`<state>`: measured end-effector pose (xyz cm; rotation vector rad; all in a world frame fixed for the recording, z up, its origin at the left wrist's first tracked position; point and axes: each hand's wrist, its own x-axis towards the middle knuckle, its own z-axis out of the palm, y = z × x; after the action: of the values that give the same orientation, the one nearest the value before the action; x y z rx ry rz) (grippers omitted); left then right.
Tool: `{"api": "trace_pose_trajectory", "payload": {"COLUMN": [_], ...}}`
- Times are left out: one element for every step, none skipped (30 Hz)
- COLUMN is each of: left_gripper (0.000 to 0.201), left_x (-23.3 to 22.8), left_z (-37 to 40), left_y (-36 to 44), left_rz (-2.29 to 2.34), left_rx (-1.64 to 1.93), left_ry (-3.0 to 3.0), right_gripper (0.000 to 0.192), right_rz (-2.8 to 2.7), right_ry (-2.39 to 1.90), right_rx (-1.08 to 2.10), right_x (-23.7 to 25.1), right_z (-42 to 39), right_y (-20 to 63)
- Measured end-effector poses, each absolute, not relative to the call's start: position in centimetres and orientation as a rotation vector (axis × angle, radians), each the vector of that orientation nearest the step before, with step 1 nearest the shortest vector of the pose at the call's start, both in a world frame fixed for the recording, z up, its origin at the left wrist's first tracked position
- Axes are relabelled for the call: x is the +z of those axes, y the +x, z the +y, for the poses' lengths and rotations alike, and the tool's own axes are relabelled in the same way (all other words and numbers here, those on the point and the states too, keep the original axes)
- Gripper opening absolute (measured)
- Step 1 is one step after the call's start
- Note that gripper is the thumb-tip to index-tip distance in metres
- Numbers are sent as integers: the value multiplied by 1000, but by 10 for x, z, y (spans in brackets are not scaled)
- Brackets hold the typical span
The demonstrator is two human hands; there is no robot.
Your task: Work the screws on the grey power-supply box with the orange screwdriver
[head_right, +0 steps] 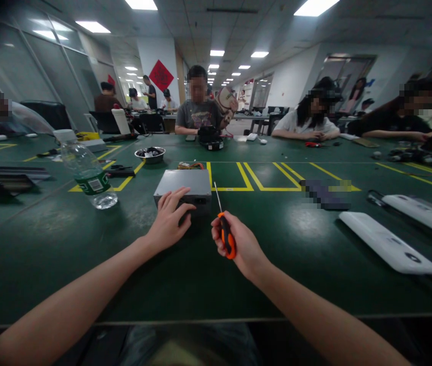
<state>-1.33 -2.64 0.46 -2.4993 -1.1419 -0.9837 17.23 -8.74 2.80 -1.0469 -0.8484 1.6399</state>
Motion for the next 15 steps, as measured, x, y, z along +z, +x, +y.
{"api": "trace_pose_trajectory", "payload": {"left_gripper": [22,22,22,23,24,25,25,26,26,25,25,25,26,27,28], "left_x": [5,4,3,0,-3,-6,-9,-13,-16,-18,-20,-22,-23,-24,-25], "left_z": [-28,-30,-32,-32,-33,-32,-32,-31,-30,-28,-27,-27,-26,-25,-25], "left_y": [-12,-10,-7,-4,-1,3,8,12,17,22,26,30,33,36,38], "left_rz": [-1099,-1049,-994,-954,-930,-932,-949,-976,-999,-1021,-1047,-1070,-1094,-1122,-1150], "left_rx": [-984,-985,-977,-958,-937,-932,-917,-919,-931,-946,-963,-969,-970,-968,-967], "left_ry": [-2537,-2589,-2657,-2733,-2803,-2852,-2898,-2929,-2954,-2978,-3003,-3029,-3053,-3074,-3093], "right_gripper": [28,26,24,23,26,28,31,32,33,35,40,43,43,41,36], "right_rz": [-865,-891,-942,-1008,-1086,-1168,-1237,-1278,-1298,-1296,-1275,-1258,-1231,-1215,-1218], "right_ry": [-1076,-1109,-1142,-1176,-1206,-1231,-1268,-1314,-1357,-1387,-1403,-1415,-1433,-1458,-1491], "right_rx": [1600,1540,1474,1405,1328,1226,1123,1004,910,832,781,757,709,654,588], "right_x": [29,29,28,25,21,16,10,4,-3,-9,-15,-20,-24,-26,-28], "right_z": [-90,-93,-97,-103,-109,-116,-122,-129,-135,-140,-144,-148,-150,-152,-153], "right_y": [179,186,194,201,209,215,221,225,229,231,231,231,230,229,228]}}
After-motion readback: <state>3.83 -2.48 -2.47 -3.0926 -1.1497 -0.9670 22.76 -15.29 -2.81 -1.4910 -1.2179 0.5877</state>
